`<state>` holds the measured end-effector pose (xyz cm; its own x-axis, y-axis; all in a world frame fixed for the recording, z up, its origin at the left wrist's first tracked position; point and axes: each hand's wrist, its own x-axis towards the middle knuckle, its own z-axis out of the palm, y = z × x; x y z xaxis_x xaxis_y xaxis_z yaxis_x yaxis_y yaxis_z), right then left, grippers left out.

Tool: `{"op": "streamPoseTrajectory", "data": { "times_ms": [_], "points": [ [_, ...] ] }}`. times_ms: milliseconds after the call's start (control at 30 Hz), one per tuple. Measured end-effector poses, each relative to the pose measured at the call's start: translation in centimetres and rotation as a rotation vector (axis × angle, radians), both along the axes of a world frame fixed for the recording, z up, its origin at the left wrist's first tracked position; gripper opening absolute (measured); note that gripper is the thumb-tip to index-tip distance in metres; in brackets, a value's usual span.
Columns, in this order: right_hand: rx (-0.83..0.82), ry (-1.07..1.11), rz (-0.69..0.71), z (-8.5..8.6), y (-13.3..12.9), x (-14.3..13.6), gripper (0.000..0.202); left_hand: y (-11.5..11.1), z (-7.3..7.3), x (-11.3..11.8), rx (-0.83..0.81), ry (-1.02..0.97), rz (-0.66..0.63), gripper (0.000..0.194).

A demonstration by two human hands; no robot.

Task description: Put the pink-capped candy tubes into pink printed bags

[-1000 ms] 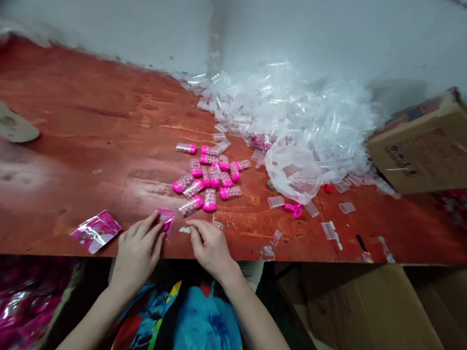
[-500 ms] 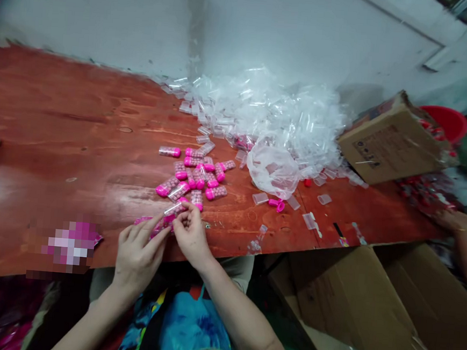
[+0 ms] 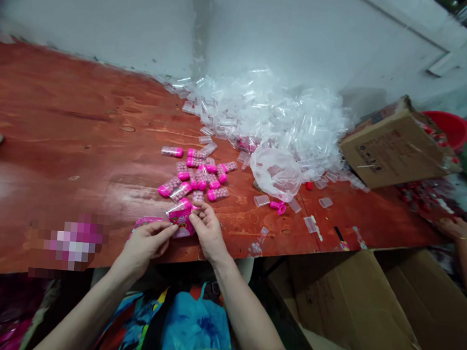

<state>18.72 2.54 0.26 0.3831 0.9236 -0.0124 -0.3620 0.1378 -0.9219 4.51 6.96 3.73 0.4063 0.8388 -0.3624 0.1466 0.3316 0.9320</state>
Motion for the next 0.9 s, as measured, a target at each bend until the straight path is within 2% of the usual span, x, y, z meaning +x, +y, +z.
{"op": "streamPoseTrajectory", "data": {
  "times_ms": [133, 200, 300, 433, 567, 767, 900],
  "points": [
    [-0.058, -0.038, 0.087, 0.2, -0.5, -0.5, 0.049, -0.2, -0.2, 0.2, -0.074, -0.129, 0.075, 0.036],
    [-0.065, -0.036, 0.108, 0.3, -0.7, -0.7, 0.046, -0.2, -0.6, 0.1, -0.089, -0.157, 0.094, 0.034],
    [-0.040, -0.060, 0.035, 0.1, -0.8, -1.0, 0.036, -0.4, -1.4, 0.1, -0.077, -0.160, 0.128, 0.033],
    [-0.020, -0.225, -0.046, -0.4, -0.9, -1.6, 0.027, -0.8, -2.1, 0.2, -0.099, -0.154, 0.128, 0.036],
    [0.011, -0.432, -0.109, 0.0, -1.3, -2.0, 0.021, -1.1, -1.6, 0.4, -0.154, -0.174, 0.128, 0.040],
    [0.034, -0.643, -0.092, 0.3, -1.9, -1.6, 0.013, -0.6, -0.6, -0.1, -0.217, -0.267, 0.001, 0.037],
    [-0.010, -0.704, -0.046, -0.5, -2.0, -0.8, 0.015, -0.7, -0.8, -0.5, -0.209, -0.261, 0.056, 0.041]
  ]
}}
